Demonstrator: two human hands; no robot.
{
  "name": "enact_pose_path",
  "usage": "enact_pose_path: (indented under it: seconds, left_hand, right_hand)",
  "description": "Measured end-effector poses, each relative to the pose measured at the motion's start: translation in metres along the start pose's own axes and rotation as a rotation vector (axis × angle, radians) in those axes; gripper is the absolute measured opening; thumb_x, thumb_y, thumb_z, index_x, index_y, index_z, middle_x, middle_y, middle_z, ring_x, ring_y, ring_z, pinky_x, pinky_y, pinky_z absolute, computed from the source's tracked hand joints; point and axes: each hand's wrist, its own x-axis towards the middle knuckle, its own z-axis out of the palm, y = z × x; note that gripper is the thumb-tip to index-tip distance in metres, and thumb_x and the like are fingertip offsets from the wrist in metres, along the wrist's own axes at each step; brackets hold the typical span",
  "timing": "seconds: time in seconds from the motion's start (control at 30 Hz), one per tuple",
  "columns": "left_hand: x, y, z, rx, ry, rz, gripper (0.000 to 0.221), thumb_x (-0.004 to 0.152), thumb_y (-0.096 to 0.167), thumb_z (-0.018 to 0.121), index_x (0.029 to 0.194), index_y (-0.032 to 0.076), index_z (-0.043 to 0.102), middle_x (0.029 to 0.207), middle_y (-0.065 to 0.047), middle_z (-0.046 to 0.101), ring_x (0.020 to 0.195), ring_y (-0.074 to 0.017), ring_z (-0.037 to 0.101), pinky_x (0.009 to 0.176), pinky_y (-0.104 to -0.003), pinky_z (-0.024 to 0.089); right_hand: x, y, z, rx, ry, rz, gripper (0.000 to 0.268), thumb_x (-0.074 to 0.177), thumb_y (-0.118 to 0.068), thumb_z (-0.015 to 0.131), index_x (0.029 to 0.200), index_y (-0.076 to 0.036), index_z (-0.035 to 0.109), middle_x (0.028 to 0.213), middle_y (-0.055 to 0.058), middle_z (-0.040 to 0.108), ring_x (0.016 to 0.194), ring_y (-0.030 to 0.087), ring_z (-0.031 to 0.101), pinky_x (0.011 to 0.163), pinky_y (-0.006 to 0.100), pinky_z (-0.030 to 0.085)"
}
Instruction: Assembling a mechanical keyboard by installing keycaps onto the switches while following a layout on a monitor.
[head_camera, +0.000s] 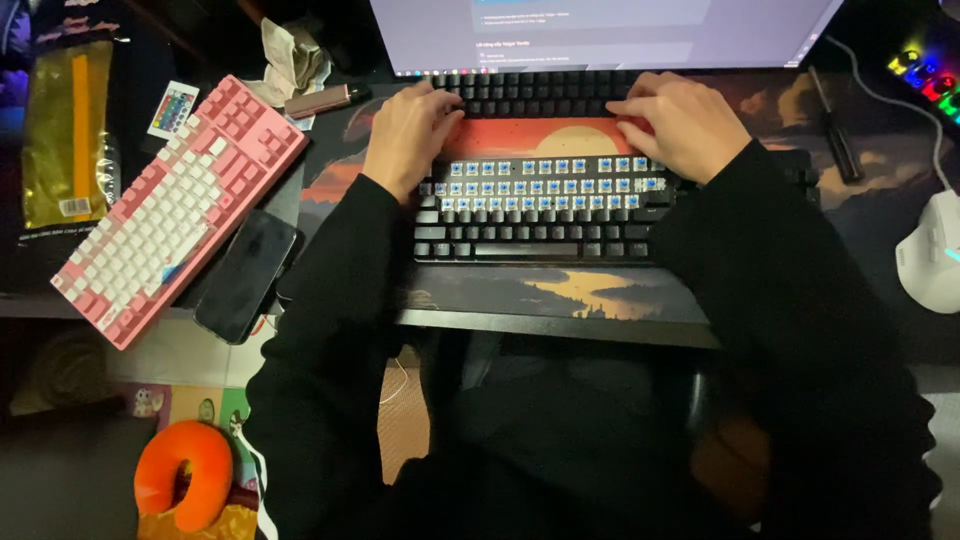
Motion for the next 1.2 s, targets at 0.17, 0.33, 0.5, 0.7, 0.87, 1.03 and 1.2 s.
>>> enact_pose_path:
  seconds: [0.17, 0.33, 0.5, 0.7, 0.87, 1.03, 1.2]
  left_hand:
    - [0.001, -0.009, 0.008, 0.108, 0.014, 0.076, 0.018, 0.114, 0.018, 0.087, 0.127, 0.006, 0.094, 0.116, -0.011, 0.072, 0.100, -0.0408, 0.074, 0.064, -0.058, 0.059]
    - [0.000, -0.021, 0.015, 0.197, 0.081, 0.259, 0.012, 0.105, 0.018, 0.094, 0.111, 0.009, 0.092, 0.115, -0.009, 0.074, 0.103, -0.0372, 0.070, 0.081, -0.052, 0.058]
    - [-0.002, -0.014, 0.001, 0.012, 0.035, 0.282, 0.026, 0.111, 0.008, 0.093, 0.096, 0.009, 0.072, 0.110, -0.009, 0.077, 0.093, -0.0356, 0.063, 0.071, -0.051, 0.052]
    - [-0.009, -0.010, -0.010, -0.075, 0.039, 0.266, 0.004, 0.114, 0.008, 0.089, 0.114, 0.007, 0.085, 0.121, -0.007, 0.086, 0.102, -0.0309, 0.063, 0.077, -0.046, 0.054]
    - [-0.009, -0.016, -0.015, -0.086, 0.035, 0.268, 0.004, 0.116, 0.008, 0.086, 0.117, 0.007, 0.082, 0.127, -0.009, 0.080, 0.110, -0.0344, 0.065, 0.085, -0.050, 0.054]
    - [-0.009, -0.026, -0.008, -0.070, 0.034, 0.216, 0.020, 0.111, 0.004, 0.085, 0.129, 0.010, 0.078, 0.125, -0.011, 0.074, 0.114, -0.0384, 0.068, 0.085, -0.055, 0.054]
    - [-0.010, -0.032, 0.001, -0.013, 0.035, 0.231, 0.018, 0.118, 0.012, 0.087, 0.131, 0.001, 0.092, 0.124, -0.012, 0.070, 0.110, -0.0381, 0.069, 0.083, -0.054, 0.058]
  right_hand:
    - [-0.002, 0.000, -0.003, 0.092, 0.010, -0.006, 0.024, 0.121, -0.028, 0.081, 0.129, -0.007, 0.090, 0.140, 0.011, 0.081, 0.126, 0.037, 0.077, 0.088, 0.060, 0.064]
    - [-0.004, 0.016, 0.018, 0.084, 0.070, -0.074, 0.011, 0.111, -0.024, 0.091, 0.117, -0.015, 0.088, 0.126, 0.003, 0.089, 0.118, 0.034, 0.082, 0.095, 0.051, 0.060]
    - [-0.018, 0.005, -0.004, 0.166, 0.042, -0.006, 0.010, 0.118, -0.025, 0.093, 0.117, -0.015, 0.093, 0.118, 0.004, 0.088, 0.112, 0.029, 0.078, 0.094, 0.049, 0.059]
    - [-0.050, 0.012, -0.010, 0.206, 0.140, -0.095, 0.014, 0.122, -0.023, 0.095, 0.128, -0.010, 0.093, 0.127, 0.005, 0.090, 0.114, 0.028, 0.077, 0.095, 0.044, 0.058]
    - [-0.065, 0.005, -0.024, 0.203, 0.184, -0.141, 0.014, 0.120, -0.018, 0.097, 0.128, -0.007, 0.092, 0.127, 0.008, 0.090, 0.116, 0.029, 0.079, 0.100, 0.044, 0.061]
    - [-0.076, -0.005, -0.039, 0.257, 0.250, -0.168, 0.013, 0.126, -0.012, 0.097, 0.128, -0.002, 0.091, 0.130, 0.012, 0.090, 0.117, 0.031, 0.079, 0.103, 0.044, 0.060]
    - [-0.082, -0.024, -0.058, 0.355, 0.244, -0.199, 0.011, 0.118, -0.004, 0.098, 0.126, 0.002, 0.091, 0.131, 0.017, 0.091, 0.123, 0.032, 0.083, 0.114, 0.044, 0.064]
